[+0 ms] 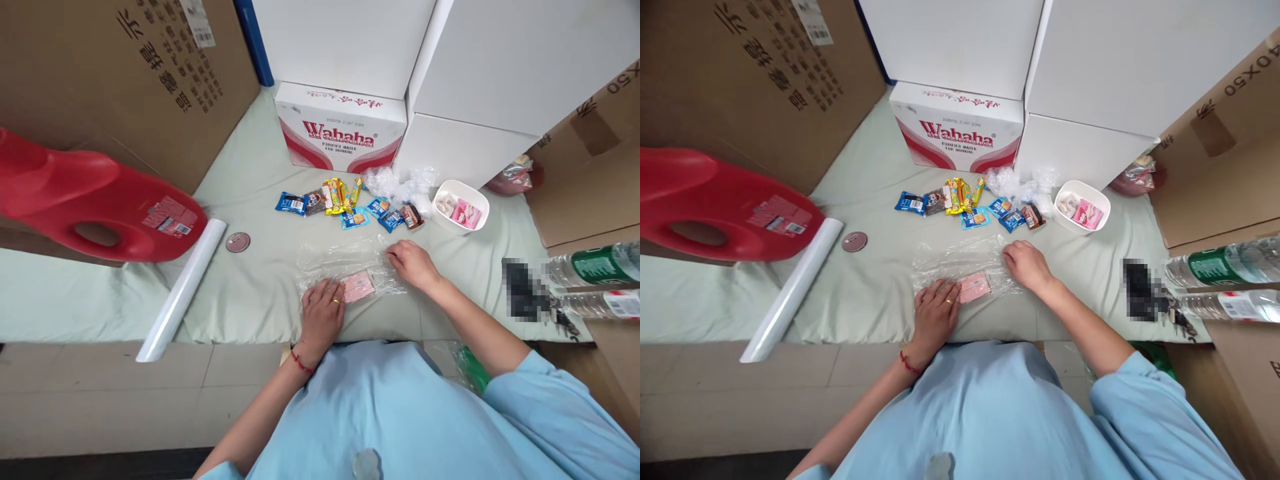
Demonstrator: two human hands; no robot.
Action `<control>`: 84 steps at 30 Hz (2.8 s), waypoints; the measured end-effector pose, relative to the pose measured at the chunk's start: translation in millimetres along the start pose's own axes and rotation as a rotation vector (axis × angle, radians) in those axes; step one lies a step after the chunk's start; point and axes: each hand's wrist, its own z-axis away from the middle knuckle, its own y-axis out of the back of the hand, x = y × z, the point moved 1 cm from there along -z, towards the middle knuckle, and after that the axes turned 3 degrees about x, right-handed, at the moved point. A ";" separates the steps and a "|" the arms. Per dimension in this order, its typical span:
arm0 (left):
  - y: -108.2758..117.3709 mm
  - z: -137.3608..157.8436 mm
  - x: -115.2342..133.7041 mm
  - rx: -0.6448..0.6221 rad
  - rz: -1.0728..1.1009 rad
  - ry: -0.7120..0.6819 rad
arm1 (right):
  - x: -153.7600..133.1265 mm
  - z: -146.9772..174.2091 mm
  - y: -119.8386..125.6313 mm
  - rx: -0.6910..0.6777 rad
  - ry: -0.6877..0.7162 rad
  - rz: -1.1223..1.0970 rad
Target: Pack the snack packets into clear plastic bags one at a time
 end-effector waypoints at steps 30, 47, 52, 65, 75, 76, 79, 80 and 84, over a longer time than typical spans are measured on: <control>27.7 9.4 -34.9 0.323 0.315 0.703 | -82.9 55.8 -39.9 -0.275 0.370 0.053; 12.7 -25.6 41.8 -0.203 0.506 0.213 | -70.7 57.0 -40.1 -0.236 0.408 -0.312; -9.9 -14.2 47.2 -0.244 0.254 0.038 | -30.0 60.8 -25.0 0.004 0.206 -0.338; 4.4 -19.5 45.1 -0.332 0.015 -0.038 | -51.6 29.8 -16.6 0.010 0.011 -0.418; 42.6 18.9 1.6 -0.285 0.372 -0.035 | -129.1 -0.1 -49.0 -0.161 0.220 -0.021; 48.0 25.7 -4.0 -0.254 0.384 -0.011 | -129.8 4.4 -50.2 -0.137 0.235 -0.013; 57.5 40.3 -17.8 -0.137 0.394 0.103 | -129.9 15.4 -54.7 -0.105 0.250 0.006; 58.8 42.1 -20.9 -0.097 0.397 0.149 | -129.1 17.4 -56.1 -0.105 0.243 0.010; 63.0 33.8 -25.3 0.034 0.456 0.335 | -115.9 17.7 -52.5 -0.067 0.170 -0.096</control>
